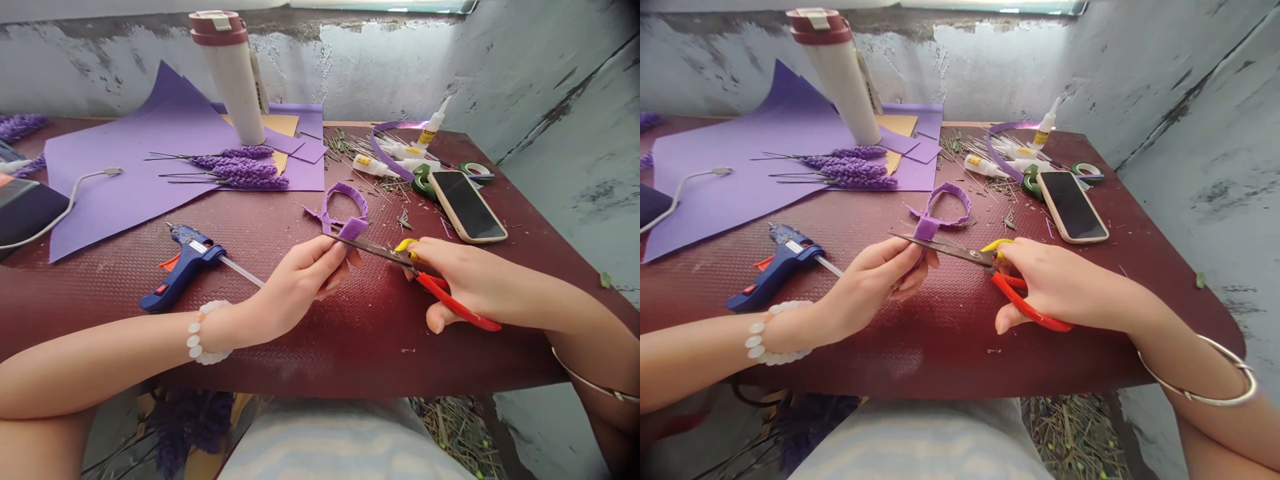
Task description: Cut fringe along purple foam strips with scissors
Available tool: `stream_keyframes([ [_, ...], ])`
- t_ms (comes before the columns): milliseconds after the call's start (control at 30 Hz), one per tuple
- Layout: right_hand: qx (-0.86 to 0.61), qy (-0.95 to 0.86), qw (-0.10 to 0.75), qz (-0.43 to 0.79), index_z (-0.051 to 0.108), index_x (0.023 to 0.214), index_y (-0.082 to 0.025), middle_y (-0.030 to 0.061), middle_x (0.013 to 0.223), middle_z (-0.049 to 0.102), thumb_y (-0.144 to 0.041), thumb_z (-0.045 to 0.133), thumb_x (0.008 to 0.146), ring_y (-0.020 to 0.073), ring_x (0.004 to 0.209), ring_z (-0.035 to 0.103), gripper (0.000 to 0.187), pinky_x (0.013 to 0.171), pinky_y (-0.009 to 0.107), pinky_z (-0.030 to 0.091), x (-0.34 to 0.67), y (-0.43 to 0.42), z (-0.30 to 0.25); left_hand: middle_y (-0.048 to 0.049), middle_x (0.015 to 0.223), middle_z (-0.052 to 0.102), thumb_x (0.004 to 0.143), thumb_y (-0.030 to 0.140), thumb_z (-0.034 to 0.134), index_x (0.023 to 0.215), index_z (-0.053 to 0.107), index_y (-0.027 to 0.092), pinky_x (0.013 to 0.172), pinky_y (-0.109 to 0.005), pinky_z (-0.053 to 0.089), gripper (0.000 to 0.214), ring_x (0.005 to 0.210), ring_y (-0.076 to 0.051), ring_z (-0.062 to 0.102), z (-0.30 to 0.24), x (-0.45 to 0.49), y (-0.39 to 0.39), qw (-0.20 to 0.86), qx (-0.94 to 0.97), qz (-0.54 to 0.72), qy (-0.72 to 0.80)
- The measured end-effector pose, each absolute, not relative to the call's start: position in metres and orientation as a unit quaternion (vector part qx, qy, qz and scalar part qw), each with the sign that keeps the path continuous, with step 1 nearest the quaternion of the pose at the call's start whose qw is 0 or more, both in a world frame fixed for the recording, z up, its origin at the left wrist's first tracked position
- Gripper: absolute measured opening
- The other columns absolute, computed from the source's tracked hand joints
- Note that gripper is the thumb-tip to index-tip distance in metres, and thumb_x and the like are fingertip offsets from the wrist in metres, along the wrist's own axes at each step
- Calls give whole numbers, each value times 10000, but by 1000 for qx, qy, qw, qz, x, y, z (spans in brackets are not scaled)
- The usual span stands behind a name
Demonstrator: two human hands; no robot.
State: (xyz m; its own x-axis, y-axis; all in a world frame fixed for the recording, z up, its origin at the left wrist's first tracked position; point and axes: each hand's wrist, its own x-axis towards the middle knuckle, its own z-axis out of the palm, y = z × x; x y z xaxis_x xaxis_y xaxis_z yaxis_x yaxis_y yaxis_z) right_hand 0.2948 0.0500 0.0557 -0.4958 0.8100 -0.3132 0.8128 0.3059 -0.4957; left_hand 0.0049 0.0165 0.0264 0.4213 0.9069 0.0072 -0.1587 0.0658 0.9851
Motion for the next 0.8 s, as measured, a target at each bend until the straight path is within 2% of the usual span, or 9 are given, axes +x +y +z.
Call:
stream_keyframes([
  [100, 508, 817, -3, -274, 700, 1115, -290, 119, 1145, 745, -960, 1014, 574, 415, 967, 739, 916, 845, 519, 609, 297, 50, 51, 92, 660, 463, 1121, 657, 847, 845, 577, 241, 566, -291, 295, 568, 569, -91, 339, 26, 5, 17, 623, 549, 433, 350],
  [200, 494, 825, -14, -273, 704, 1105, -300, 100, 1130, 730, -1015, 993, 591, 379, 918, 700, 927, 781, 485, 590, 298, 49, 49, 83, 666, 486, 1142, 652, 822, 819, 524, 257, 577, -292, 318, 591, 576, -95, 364, 26, 6, 16, 611, 563, 424, 360],
  [333, 477, 835, -41, -271, 666, 1036, -315, 77, 1059, 706, -1036, 956, 647, 368, 914, 674, 869, 757, 461, 567, 297, 48, 46, 85, 657, 484, 1160, 651, 791, 809, 524, 264, 572, -298, 320, 586, 574, -105, 378, 24, 6, 15, 600, 589, 405, 359],
  [467, 483, 831, -50, -272, 627, 1013, -318, 75, 1076, 706, -1043, 935, 660, 332, 845, 656, 864, 756, 473, 576, 295, 47, 44, 79, 625, 476, 1193, 660, 728, 785, 533, 268, 599, -310, 345, 599, 584, -119, 407, 23, 4, 17, 575, 622, 381, 372],
  [633, 499, 822, -46, -273, 585, 980, -331, 64, 1037, 690, -1007, 944, 641, 353, 859, 677, 837, 781, 490, 580, 290, 45, 45, 79, 625, 491, 1193, 702, 712, 810, 554, 265, 603, -313, 355, 602, 572, -123, 422, 23, 5, 18, 570, 630, 374, 371],
  [700, 503, 820, -45, -270, 566, 950, -337, 53, 996, 688, -992, 951, 638, 353, 847, 680, 821, 769, 482, 563, 289, 44, 46, 82, 622, 494, 1200, 671, 719, 833, 581, 257, 598, -307, 351, 570, 566, -122, 420, 23, 5, 18, 568, 631, 378, 369],
  [800, 495, 825, -40, -271, 534, 900, -344, 46, 930, 694, -1002, 914, 702, 346, 812, 684, 785, 728, 461, 532, 287, 43, 48, 83, 627, 500, 1219, 577, 713, 844, 596, 250, 604, -299, 360, 511, 566, -116, 422, 23, 5, 17, 567, 624, 388, 372],
])
